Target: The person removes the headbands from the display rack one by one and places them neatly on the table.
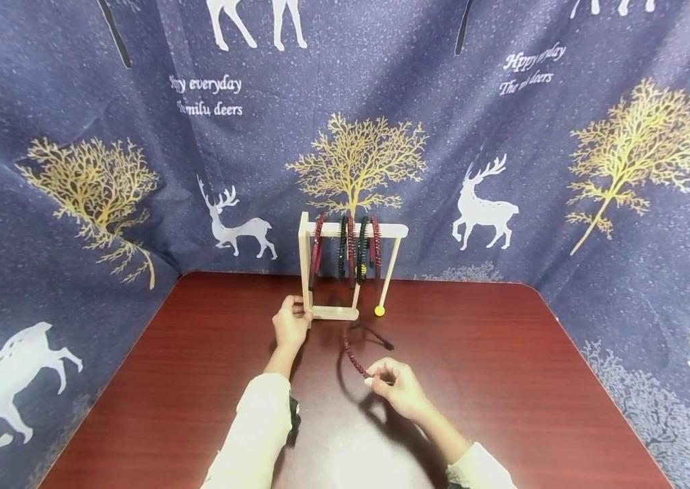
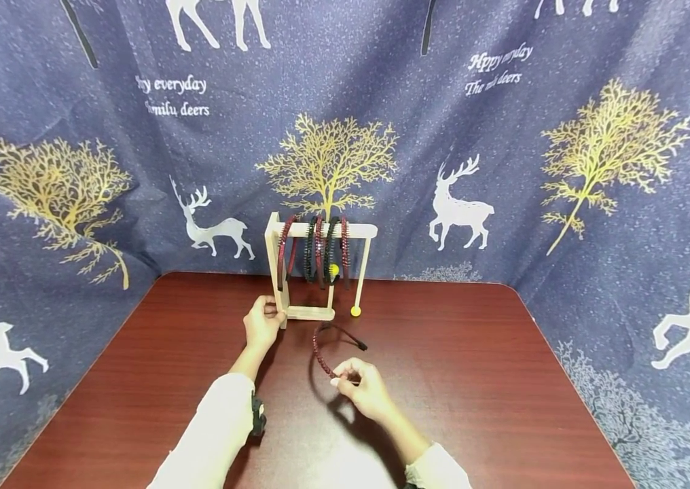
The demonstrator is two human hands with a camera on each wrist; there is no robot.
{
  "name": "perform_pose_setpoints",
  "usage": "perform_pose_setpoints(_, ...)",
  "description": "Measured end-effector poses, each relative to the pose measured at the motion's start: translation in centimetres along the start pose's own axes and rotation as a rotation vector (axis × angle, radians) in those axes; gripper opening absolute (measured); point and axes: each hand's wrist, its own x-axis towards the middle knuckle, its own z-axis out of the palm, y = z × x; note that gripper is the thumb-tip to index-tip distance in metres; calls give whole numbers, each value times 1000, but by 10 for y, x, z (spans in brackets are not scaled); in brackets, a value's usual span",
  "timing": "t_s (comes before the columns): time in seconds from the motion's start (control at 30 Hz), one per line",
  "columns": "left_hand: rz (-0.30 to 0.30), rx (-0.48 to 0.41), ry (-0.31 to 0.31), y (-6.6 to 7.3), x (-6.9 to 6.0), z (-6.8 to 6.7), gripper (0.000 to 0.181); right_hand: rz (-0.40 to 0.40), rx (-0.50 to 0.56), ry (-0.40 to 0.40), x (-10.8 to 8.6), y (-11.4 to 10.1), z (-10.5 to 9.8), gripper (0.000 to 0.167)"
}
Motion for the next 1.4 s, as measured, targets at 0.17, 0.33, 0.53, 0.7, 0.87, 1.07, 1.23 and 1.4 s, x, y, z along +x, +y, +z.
perform_pose_setpoints(0.17, -13, -13, -10, -1, 1, -1, 28, -30, -53, -57, 5, -2, 7, 10)
perform_pose_setpoints(0.33, -17, -16, -17, -2, 2, -2, 28, -53, -132, -104, 7, -6, 15, 9)
perform_pose_setpoints(0.53, -37, -24, -29, -3, 2, -1, 29, -46, -163, -182, 6, -8, 21, 9)
perform_pose_setpoints(0.7, -29, -17, -24, -3, 3, -1, 29, -37, -132, -238, 10, 2, 24, 7)
perform_pose_setpoints(0.87, -30, -7, -30, -4, 3, -1, 29, 10, -112, -285, 17, 28, 27, 9)
perform_pose_setpoints(1.07, -51, 19, -22, -4, 2, -1, 30, 13, -108, -349, 25, 39, 29, 11)
perform_pose_setpoints(1.23, -58, 13, -22, -4, 1, 1, 30, 12, -140, -369, 30, 39, 35, 10)
perform_pose_setpoints(1.4, -55, 13, -28, -4, 2, 0, 30, 15, -172, -368, 33, 42, 36, 11)
